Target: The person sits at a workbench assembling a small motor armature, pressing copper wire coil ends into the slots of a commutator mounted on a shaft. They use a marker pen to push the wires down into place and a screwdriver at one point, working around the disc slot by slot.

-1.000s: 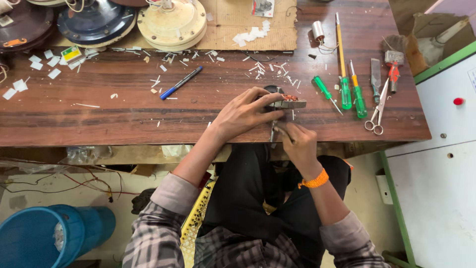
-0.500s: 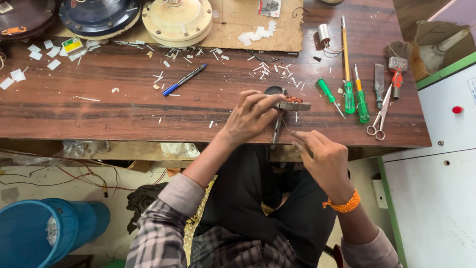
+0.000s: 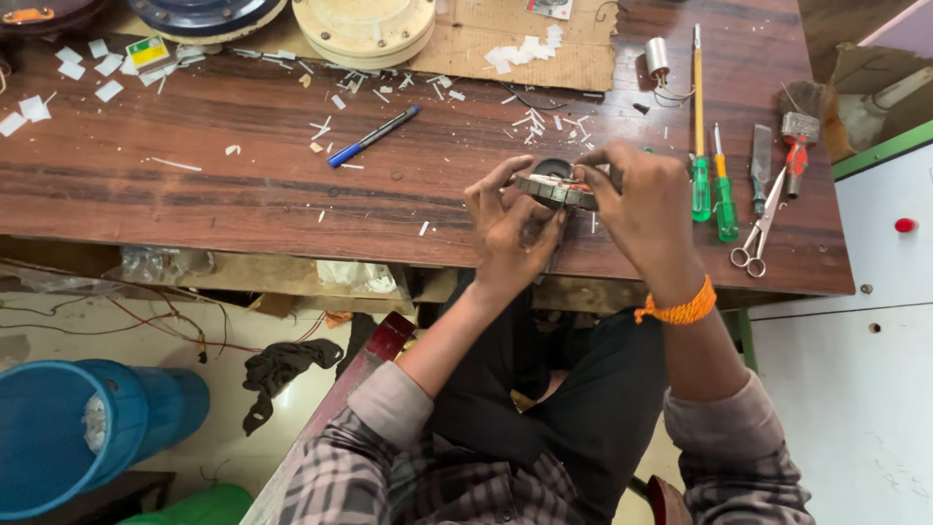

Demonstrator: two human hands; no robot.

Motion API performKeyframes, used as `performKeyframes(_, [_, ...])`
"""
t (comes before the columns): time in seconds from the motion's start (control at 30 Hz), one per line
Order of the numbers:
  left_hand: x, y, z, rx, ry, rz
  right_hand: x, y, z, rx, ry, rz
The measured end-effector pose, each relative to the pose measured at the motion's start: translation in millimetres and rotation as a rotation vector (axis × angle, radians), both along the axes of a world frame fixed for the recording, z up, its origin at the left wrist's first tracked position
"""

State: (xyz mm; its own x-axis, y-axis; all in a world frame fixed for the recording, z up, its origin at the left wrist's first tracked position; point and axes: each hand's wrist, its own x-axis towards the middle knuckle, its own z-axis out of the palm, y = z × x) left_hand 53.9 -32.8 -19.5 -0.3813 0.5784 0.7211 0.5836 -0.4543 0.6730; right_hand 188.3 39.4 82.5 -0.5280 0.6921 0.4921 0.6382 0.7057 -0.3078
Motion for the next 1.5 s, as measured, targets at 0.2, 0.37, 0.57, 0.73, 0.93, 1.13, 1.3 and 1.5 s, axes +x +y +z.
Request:
performKeyframes(0.2, [15, -4, 2, -0.04, -0.146, -0.003, 2, 14, 5, -0.299, 0.074, 0.008])
performKeyframes(0.37, [16, -6, -2, -0.063, -0.151, -0.039, 11, 16, 5, -0.325, 0.053, 0.017])
performKeyframes(0.57, [23, -5, -3, -0.093, -0.225, -0.016, 10, 26, -4, -0.329, 0.037, -0.035])
performKeyframes(0.73, [26, -1, 3, -0.106, -0.29, 0.025, 14, 39, -13, -0.389, 0.032, -0.124])
performKeyframes(0.93, [27, -3, 7, -0.113, -0.11, 0.112, 29, 51, -30, -0.373, 0.109, -0.17])
performKeyframes(1.13, [-16, 9, 13, 0.059, 0.328, -0.19, 41, 52, -41, -0.417, 0.169, -0.211])
performKeyframes(1.3, [-48, 29, 17, -0.082, 0.411, -0.464, 48, 37, -24, -0.399, 0.189, -0.194])
performKeyframes(1.5, [-47, 29, 12, -0.127, 0.116, -0.601, 45, -11, 6, -0.527, 0.201, -0.168])
